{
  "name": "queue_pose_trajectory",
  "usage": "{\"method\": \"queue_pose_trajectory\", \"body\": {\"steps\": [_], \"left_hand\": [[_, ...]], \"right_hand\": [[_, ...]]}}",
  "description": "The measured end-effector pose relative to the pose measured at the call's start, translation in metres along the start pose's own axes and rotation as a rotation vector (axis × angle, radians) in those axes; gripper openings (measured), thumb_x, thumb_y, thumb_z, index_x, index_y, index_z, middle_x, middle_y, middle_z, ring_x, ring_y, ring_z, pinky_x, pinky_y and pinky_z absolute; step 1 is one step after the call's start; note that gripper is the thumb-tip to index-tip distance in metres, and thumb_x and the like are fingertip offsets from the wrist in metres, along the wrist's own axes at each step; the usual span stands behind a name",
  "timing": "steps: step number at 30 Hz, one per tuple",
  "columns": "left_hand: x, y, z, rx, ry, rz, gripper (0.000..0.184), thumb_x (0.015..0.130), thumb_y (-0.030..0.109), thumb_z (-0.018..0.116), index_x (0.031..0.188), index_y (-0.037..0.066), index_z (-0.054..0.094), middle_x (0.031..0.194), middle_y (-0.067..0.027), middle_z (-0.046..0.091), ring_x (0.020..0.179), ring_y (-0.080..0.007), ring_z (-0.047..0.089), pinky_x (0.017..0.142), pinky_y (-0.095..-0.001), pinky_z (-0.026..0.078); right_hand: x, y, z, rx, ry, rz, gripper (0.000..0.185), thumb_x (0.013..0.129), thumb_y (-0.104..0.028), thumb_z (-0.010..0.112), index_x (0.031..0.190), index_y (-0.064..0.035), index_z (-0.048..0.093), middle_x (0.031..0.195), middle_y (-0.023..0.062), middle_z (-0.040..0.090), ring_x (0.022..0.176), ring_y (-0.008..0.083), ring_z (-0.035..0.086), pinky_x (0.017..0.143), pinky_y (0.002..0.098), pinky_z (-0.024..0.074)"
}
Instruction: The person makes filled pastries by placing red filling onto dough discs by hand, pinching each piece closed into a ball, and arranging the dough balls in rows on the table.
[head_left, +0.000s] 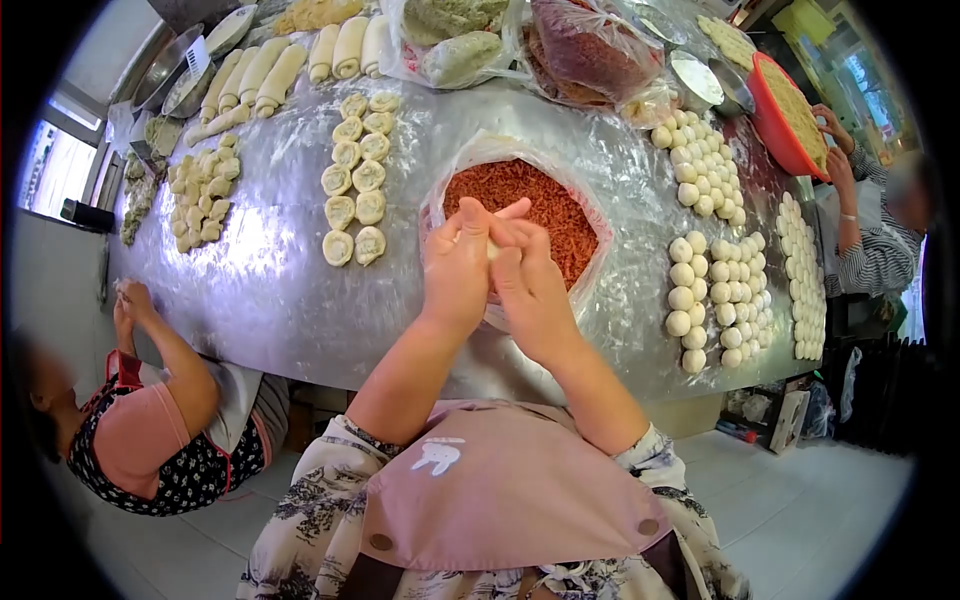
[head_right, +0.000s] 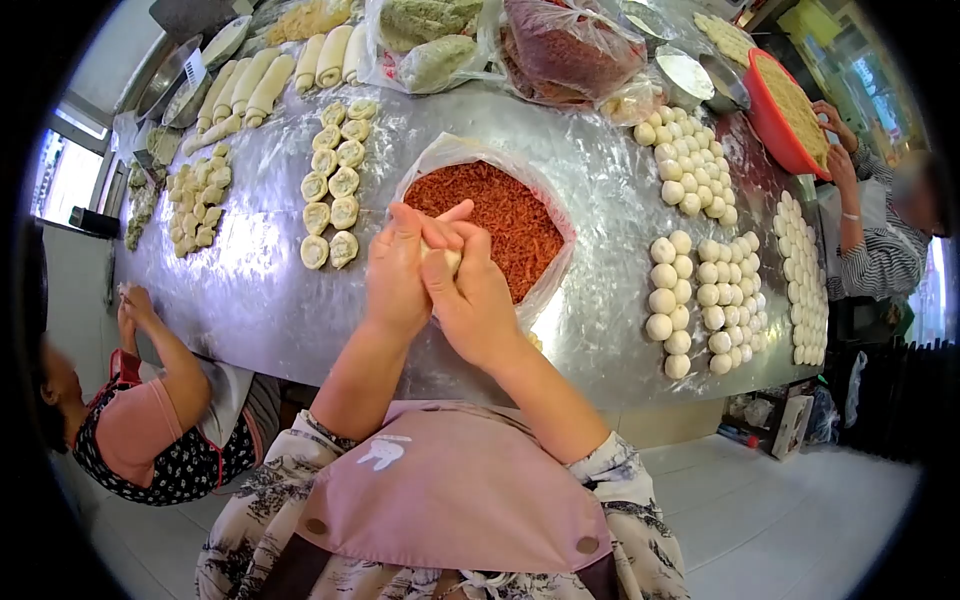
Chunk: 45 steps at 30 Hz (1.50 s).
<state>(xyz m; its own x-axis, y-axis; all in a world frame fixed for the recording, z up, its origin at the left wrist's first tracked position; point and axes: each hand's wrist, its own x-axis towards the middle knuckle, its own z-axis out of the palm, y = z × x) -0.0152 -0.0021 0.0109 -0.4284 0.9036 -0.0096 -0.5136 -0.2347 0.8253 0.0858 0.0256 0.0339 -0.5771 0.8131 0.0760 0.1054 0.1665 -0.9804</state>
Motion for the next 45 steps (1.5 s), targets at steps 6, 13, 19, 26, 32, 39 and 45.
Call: {"method": "queue_pose_trajectory", "body": {"steps": [6,13,19,26,32,39,45], "left_hand": [[-0.006,0.007,0.007,-0.097,-0.118,-0.046,0.061,0.094,0.053,0.044,0.125,0.001,0.051,0.123,-0.0147,0.057,0.107,-0.0235,0.057,0.094,-0.0327,0.043],[0.001,0.001,0.011,-0.095,0.010,0.004,0.057,0.094,0.052,0.044,0.104,-0.002,0.060,0.125,-0.0213,0.056,0.122,-0.0326,0.050,0.101,-0.0402,0.040],[-0.003,-0.004,0.005,0.261,-0.218,0.092,0.068,0.093,0.058,0.038,0.113,-0.004,0.056,0.128,-0.0222,0.054,0.117,-0.0293,0.054,0.095,-0.0367,0.045],[0.000,-0.013,0.031,-0.053,0.043,0.173,0.082,0.091,0.067,0.033,0.133,-0.003,0.045,0.132,-0.0164,0.052,0.117,-0.0254,0.051,0.100,-0.0365,0.039],[-0.012,-0.029,0.015,0.227,-0.191,-0.089,0.054,0.099,0.047,0.039,0.117,-0.001,0.055,0.122,-0.0140,0.057,0.110,-0.0234,0.055,0.097,-0.0373,0.041],[0.001,-0.019,-0.004,0.123,-0.169,-0.177,0.053,0.100,0.047,0.035,0.133,0.006,0.043,0.132,-0.0107,0.047,0.121,-0.0245,0.045,0.099,-0.0361,0.037],[-0.002,-0.018,-0.006,0.142,-0.136,-0.226,0.043,0.100,0.035,0.040,0.131,0.005,0.044,0.129,-0.0101,0.049,0.117,-0.0226,0.049,0.096,-0.0349,0.040]], "right_hand": [[0.004,-0.001,-0.014,0.316,-0.062,0.247,0.058,0.099,-0.053,0.028,0.101,-0.0018,0.055,0.082,0.0054,0.057,0.062,0.0109,0.052,0.056,0.0239,0.0428],[0.003,0.007,-0.001,0.126,0.105,0.033,0.054,0.100,-0.051,0.028,0.098,-0.0037,0.054,0.082,0.0059,0.057,0.066,0.0108,0.052,0.059,0.0260,0.0443],[0.005,-0.004,-0.028,0.293,-0.210,0.344,0.054,0.099,-0.052,0.029,0.095,-0.0037,0.054,0.079,0.0049,0.058,0.068,0.0104,0.054,0.060,0.0258,0.0445],[-0.004,0.010,-0.021,0.420,-0.060,0.247,0.052,0.098,-0.052,0.037,0.105,-0.0023,0.053,0.082,0.0037,0.058,0.070,0.0083,0.053,0.062,0.0249,0.0452],[-0.026,0.020,-0.041,0.137,0.022,0.175,0.043,0.096,-0.041,0.050,0.112,-0.0021,0.053,0.099,0.0148,0.062,0.092,0.0248,0.061,0.079,0.0333,0.0472],[-0.115,0.043,-0.165,-0.754,0.402,0.279,0.042,0.080,-0.024,0.071,0.114,-0.0043,0.056,0.109,0.0178,0.056,0.090,0.0324,0.059,0.075,0.0375,0.0516],[-0.152,0.090,-0.200,-0.978,0.548,0.439,0.045,0.076,-0.015,0.074,0.114,-0.0074,0.052,0.112,0.0160,0.052,0.094,0.0383,0.058,0.077,0.0446,0.0494]]}}
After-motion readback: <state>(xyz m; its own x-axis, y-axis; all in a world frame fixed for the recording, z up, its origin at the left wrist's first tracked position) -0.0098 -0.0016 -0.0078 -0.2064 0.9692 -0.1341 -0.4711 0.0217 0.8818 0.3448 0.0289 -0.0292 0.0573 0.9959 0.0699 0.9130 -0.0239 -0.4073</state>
